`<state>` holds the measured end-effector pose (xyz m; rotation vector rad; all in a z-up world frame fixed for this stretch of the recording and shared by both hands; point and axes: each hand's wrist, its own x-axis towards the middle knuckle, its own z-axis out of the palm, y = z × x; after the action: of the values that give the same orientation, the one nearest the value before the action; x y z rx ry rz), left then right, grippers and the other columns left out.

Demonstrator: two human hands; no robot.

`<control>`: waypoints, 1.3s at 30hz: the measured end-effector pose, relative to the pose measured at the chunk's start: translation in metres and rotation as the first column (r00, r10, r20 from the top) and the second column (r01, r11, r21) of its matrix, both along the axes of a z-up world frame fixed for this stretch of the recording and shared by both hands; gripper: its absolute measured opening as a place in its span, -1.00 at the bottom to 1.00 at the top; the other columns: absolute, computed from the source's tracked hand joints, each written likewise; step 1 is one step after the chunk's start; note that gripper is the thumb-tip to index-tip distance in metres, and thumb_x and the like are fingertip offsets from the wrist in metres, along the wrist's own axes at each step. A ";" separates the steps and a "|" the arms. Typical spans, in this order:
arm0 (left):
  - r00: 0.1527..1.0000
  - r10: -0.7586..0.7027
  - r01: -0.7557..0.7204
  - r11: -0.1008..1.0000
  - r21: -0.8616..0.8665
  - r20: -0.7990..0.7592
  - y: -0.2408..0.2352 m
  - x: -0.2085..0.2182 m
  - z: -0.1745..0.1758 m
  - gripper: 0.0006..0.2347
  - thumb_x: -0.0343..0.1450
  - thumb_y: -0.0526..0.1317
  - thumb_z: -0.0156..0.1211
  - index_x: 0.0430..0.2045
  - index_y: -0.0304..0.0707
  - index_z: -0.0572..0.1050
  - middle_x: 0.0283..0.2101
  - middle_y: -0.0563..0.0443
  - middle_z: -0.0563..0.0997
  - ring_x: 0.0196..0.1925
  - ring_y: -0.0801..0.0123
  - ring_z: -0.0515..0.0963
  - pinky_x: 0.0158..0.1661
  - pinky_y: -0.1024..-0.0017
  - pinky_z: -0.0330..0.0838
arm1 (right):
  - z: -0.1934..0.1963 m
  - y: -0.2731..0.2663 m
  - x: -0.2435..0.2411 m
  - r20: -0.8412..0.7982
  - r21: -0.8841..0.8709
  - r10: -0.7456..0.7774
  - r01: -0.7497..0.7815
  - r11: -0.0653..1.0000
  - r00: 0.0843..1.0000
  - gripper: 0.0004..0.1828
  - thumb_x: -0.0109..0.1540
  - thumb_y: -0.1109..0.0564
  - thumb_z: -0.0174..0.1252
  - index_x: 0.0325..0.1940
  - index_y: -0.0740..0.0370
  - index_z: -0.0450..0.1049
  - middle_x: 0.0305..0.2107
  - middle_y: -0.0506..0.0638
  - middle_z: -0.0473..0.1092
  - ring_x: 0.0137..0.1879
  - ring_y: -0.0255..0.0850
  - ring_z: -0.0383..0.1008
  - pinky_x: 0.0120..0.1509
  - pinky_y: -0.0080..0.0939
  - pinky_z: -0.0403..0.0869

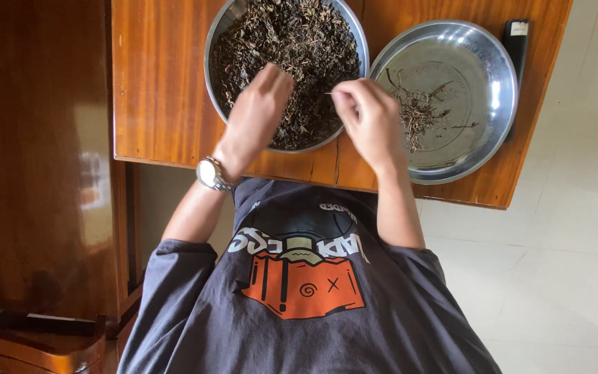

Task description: Sorting dried tea leaves by picking out stems and debris and placing them in a separate tray

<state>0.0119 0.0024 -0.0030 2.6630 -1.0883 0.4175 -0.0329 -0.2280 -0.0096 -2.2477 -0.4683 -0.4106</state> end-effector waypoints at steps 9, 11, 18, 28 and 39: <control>0.976 0.204 -0.205 0.979 0.009 0.069 0.033 0.085 -0.021 -0.94 0.45 -0.42 0.31 -0.30 -0.47 0.57 -0.17 -0.22 0.59 -0.35 0.32 0.66 -0.50 0.58 0.65 | 0.011 -0.087 -0.051 0.092 -0.231 -0.241 0.256 0.939 0.966 -0.96 0.40 0.41 0.26 -0.11 0.39 0.59 -0.40 0.12 0.53 -0.32 -0.19 0.49 -0.25 -0.31 0.47; 0.955 0.292 -0.290 0.956 0.036 -0.058 0.030 0.104 -0.034 -0.66 0.47 -0.26 0.42 0.02 -0.53 0.47 0.11 -0.29 0.53 -0.01 0.09 0.67 -0.15 0.37 0.71 | 0.024 -0.093 -0.064 0.045 -0.233 -0.286 0.289 0.929 0.957 -0.98 0.41 0.40 0.26 -0.11 0.43 0.57 -0.33 0.15 0.51 -0.30 -0.13 0.44 -0.24 -0.21 0.42; 0.938 0.347 -0.332 0.910 0.251 -0.019 0.013 0.128 -0.079 -0.85 0.24 -0.60 0.30 -0.48 -0.43 0.53 0.06 -0.27 0.41 -0.48 0.21 0.53 -0.64 0.31 0.54 | 0.025 -0.102 -0.081 0.032 -0.211 -0.368 0.366 0.906 0.929 -0.88 0.49 0.29 0.11 -0.02 0.36 0.57 -0.29 0.09 0.50 -0.34 -0.14 0.37 -0.17 -0.13 0.39; 0.948 0.140 -0.179 0.977 -0.117 -0.285 0.025 0.109 -0.034 -0.83 0.35 -0.57 0.33 -0.48 -0.48 0.42 -0.25 -0.21 0.53 -0.46 0.15 0.52 -0.50 0.25 0.49 | 0.029 -0.094 -0.076 0.012 -0.174 -0.321 0.318 0.932 0.947 -0.95 0.45 0.31 0.20 -0.03 0.35 0.55 -0.35 0.06 0.49 -0.31 -0.16 0.39 -0.23 -0.17 0.39; 0.914 -0.090 -0.105 0.889 -0.446 -0.396 0.026 0.073 0.007 -0.87 0.43 -0.60 0.18 -0.35 -0.43 0.42 -0.26 -0.19 0.51 -0.33 0.27 0.50 -0.31 0.44 0.48 | 0.032 -0.050 -0.030 0.052 -0.171 -0.162 0.169 0.971 0.985 -0.88 0.39 0.35 0.30 0.00 0.37 0.53 -0.32 0.12 0.52 -0.27 -0.17 0.50 -0.12 -0.23 0.56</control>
<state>0.0849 0.0282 0.0041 2.1917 -0.7367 0.0879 -0.0627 -0.2782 0.0221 -2.4634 -0.3482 -0.5152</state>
